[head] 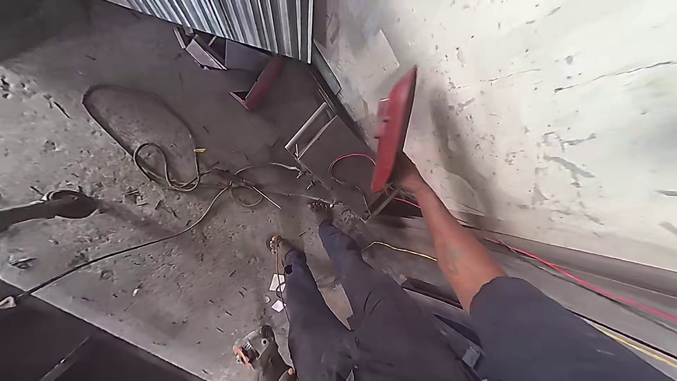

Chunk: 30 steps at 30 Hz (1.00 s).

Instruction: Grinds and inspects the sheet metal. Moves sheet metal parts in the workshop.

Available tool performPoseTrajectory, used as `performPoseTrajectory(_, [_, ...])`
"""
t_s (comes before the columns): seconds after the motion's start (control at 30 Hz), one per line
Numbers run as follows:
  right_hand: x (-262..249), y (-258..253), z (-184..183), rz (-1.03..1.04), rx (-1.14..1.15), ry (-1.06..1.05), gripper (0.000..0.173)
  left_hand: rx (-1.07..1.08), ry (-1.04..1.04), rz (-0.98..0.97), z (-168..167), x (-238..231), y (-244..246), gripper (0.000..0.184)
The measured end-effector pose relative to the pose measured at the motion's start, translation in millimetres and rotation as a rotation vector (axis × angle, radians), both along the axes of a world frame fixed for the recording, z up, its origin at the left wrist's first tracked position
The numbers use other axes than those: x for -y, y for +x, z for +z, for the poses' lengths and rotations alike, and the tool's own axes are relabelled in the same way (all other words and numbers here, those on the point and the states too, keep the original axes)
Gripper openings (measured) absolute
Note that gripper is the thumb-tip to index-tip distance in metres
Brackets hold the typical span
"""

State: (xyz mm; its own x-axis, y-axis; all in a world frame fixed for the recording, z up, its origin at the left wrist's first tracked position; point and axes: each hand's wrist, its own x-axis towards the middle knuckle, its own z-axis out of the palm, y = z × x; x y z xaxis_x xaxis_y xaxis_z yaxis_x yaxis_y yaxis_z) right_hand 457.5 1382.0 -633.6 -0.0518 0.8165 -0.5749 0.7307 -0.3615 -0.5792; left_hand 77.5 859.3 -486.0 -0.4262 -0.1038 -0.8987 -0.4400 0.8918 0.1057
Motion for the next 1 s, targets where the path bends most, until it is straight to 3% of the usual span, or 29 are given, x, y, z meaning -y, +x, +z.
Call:
performPoseTrajectory(0.07, [-6.2, -30.7, -6.9, 0.049, 0.229, -0.129, 0.05, 0.045, -0.058, -0.02, 3.6, -19.0, 2.7, 0.068])
performPoseTrajectory(0.13, [-17.5, -68.3, -17.7, 0.109, 0.383, -0.262, 0.055, -0.001, 0.054, -0.108, -0.2, -4.3, 2.7, 0.07])
performPoseTrajectory(0.27, [-14.0, -132.3, -55.2, 0.199, 0.438, -0.282, 0.047, -0.047, 0.049, -0.082, 20.3, -10.9, 9.2, 0.078])
performPoseTrajectory(0.43, [14.2, -130.1, -83.7, 0.232, 0.498, -0.294, 0.048, -0.105, 0.066, 0.027, 41.4, -17.2, 11.8, 0.078])
performPoseTrajectory(0.53, [20.9, -122.6, -43.6, 0.267, 0.483, -0.363, 0.057, -0.166, 0.016, 0.074, 62.1, -18.6, 20.0, 0.067])
performPoseTrajectory(0.6, [20.8, -117.0, -11.2, 0.334, 0.43, -0.344, 0.062, -0.198, -0.002, 0.039, 72.4, -21.6, 20.3, 0.07])
performPoseTrajectory(0.8, [34.9, -83.9, 52.3, 0.688, 0.285, -0.356, 0.055, -0.271, -0.03, 0.036, 105.3, -13.8, 15.5, 0.085])
performPoseTrajectory(1.0, [23.4, -80.3, 101.5, 0.8, 0.349, -0.367, 0.046, -0.314, -0.038, 0.091, 141.5, -2.6, 21.5, 0.095])
